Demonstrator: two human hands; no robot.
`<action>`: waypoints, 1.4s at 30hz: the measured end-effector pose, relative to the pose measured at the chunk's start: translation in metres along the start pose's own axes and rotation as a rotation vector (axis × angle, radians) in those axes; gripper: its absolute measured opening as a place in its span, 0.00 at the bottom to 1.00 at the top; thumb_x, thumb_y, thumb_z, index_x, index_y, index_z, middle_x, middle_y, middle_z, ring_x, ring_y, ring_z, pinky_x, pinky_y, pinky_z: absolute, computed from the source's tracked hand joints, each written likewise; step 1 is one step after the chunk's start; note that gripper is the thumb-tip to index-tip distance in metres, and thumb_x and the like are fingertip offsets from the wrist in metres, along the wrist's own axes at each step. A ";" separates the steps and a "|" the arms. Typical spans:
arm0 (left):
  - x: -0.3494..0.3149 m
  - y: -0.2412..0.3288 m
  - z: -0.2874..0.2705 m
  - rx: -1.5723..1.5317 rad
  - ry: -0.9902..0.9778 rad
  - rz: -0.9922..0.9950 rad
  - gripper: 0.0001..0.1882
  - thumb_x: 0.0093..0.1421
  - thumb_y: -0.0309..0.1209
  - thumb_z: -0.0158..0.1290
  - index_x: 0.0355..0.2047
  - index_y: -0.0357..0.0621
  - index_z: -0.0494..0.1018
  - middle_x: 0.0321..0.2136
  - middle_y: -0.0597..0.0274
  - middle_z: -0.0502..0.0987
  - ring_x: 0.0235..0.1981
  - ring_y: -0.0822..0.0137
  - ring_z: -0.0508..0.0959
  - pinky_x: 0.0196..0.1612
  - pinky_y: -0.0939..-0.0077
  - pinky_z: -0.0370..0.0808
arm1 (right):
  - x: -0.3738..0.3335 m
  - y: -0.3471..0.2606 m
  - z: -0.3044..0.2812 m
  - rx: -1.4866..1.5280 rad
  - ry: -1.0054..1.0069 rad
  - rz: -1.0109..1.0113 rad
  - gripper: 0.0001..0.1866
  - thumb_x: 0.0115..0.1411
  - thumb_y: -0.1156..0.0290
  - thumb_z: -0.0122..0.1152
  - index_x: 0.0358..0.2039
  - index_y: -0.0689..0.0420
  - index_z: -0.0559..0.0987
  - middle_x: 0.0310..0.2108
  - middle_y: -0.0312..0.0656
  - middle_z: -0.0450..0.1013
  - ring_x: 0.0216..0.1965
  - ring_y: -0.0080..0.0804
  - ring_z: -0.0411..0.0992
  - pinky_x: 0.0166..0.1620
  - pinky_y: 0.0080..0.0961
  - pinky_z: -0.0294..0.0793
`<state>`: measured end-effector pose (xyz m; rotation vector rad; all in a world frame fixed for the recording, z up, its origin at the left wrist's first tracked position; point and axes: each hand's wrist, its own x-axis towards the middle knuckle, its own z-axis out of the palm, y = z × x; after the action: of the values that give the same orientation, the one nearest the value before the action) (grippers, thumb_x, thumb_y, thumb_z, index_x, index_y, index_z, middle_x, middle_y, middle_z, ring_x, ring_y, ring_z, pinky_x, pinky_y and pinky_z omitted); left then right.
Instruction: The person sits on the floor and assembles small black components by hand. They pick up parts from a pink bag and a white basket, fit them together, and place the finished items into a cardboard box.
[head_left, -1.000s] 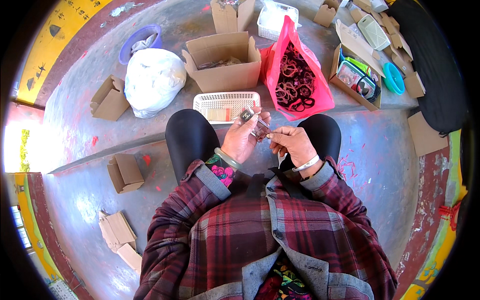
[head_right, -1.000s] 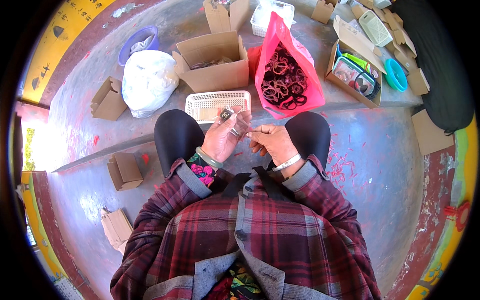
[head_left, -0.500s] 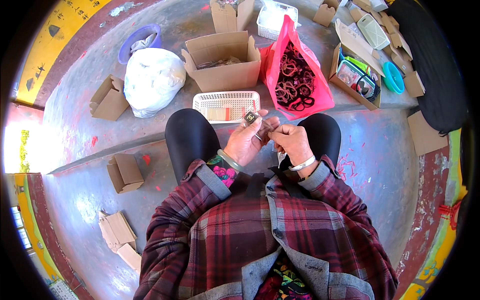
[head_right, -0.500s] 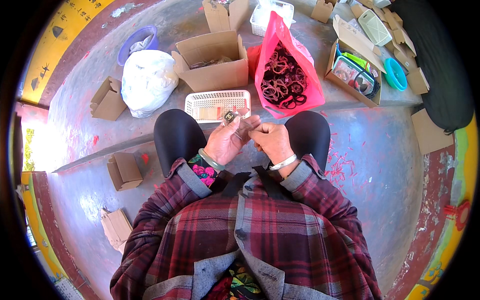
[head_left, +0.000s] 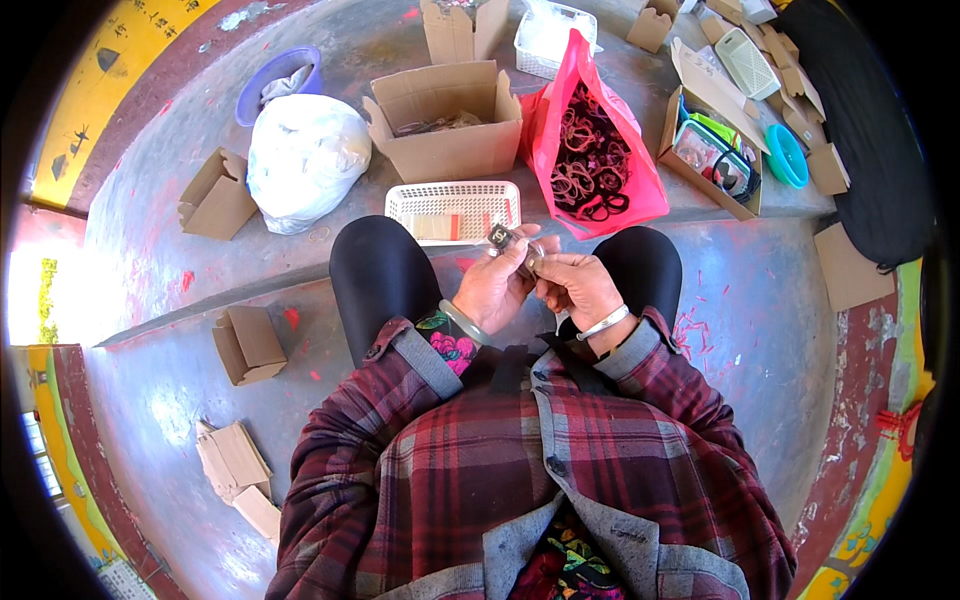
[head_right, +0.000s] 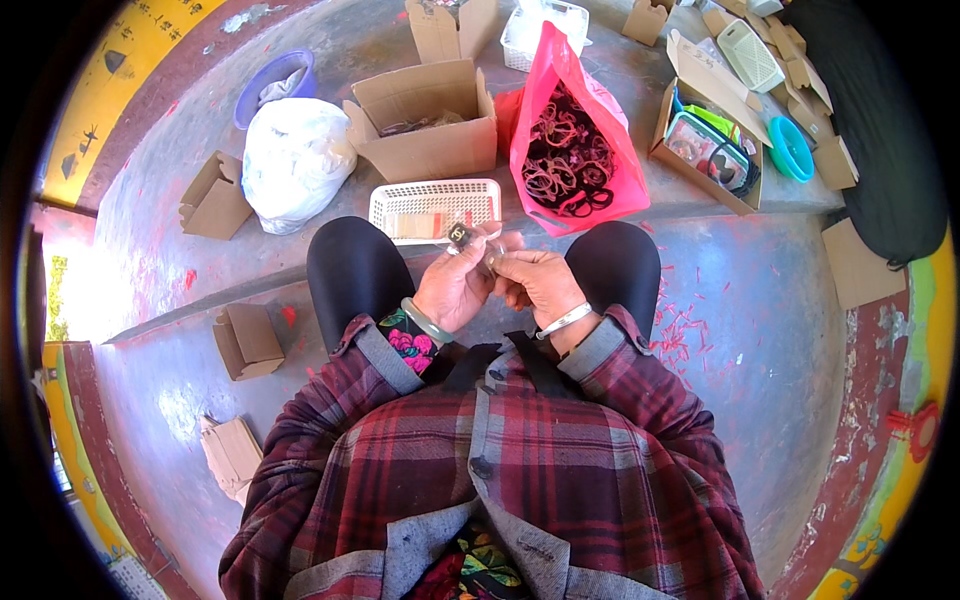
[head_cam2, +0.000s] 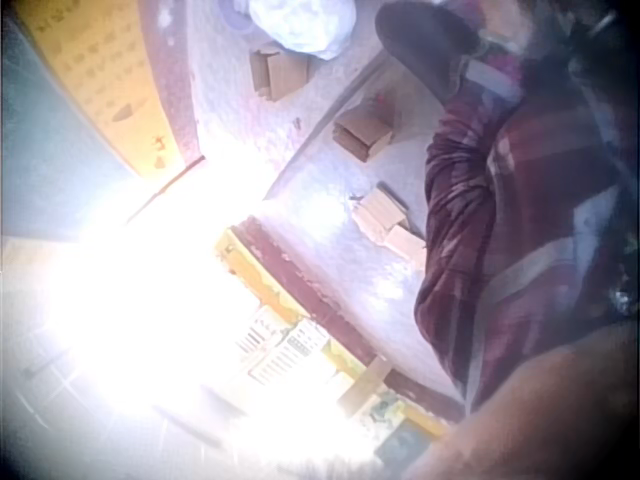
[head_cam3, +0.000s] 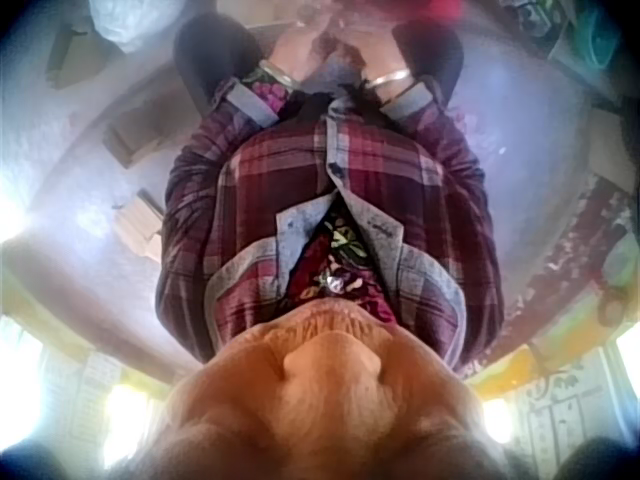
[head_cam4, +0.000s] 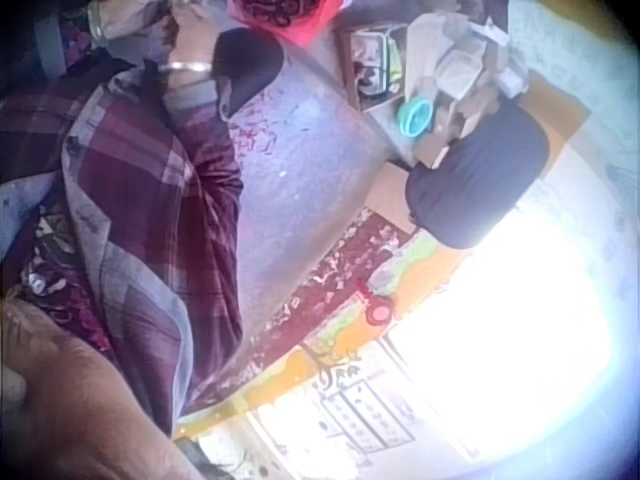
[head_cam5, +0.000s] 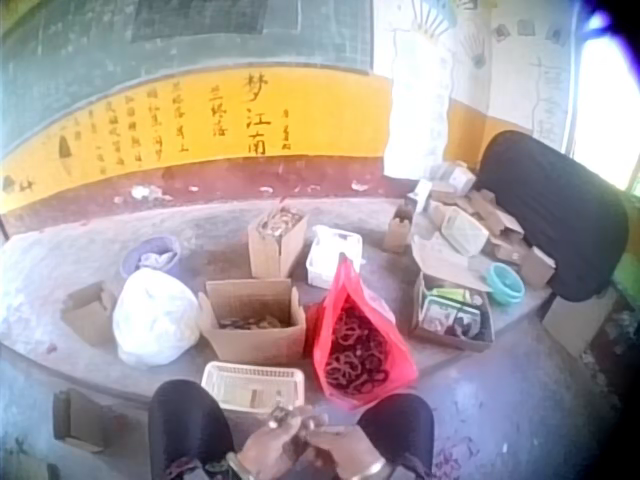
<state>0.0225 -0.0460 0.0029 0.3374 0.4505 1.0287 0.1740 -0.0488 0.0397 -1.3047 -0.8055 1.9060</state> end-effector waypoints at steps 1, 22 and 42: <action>0.001 0.000 -0.003 -0.003 -0.001 -0.002 0.19 0.64 0.36 0.43 0.52 0.41 0.61 0.49 0.48 0.68 0.46 0.61 0.71 0.45 0.66 0.70 | 0.000 -0.001 -0.001 -0.044 0.001 -0.024 0.10 0.54 0.67 0.59 0.19 0.59 0.77 0.15 0.35 0.71 0.13 0.18 0.65 0.17 0.14 0.61; 0.001 0.005 0.000 -0.065 -0.041 -0.045 0.20 0.64 0.41 0.41 0.52 0.44 0.61 0.49 0.49 0.69 0.51 0.61 0.69 0.55 0.63 0.63 | 0.002 0.009 -0.005 -1.093 0.423 -1.000 0.04 0.48 0.76 0.59 0.26 0.60 0.78 0.19 0.39 0.71 0.19 0.30 0.70 0.23 0.22 0.68; -0.001 0.010 0.009 -0.046 0.026 0.148 0.17 0.65 0.37 0.40 0.51 0.43 0.61 0.48 0.50 0.69 0.49 0.62 0.70 0.53 0.66 0.66 | -0.007 -0.012 -0.009 -0.101 0.151 -0.192 0.09 0.54 0.67 0.60 0.28 0.61 0.79 0.19 0.35 0.72 0.14 0.16 0.64 0.17 0.13 0.59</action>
<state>0.0191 -0.0422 0.0153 0.3201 0.4293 1.1873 0.1865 -0.0468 0.0499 -1.3618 -0.9235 1.6149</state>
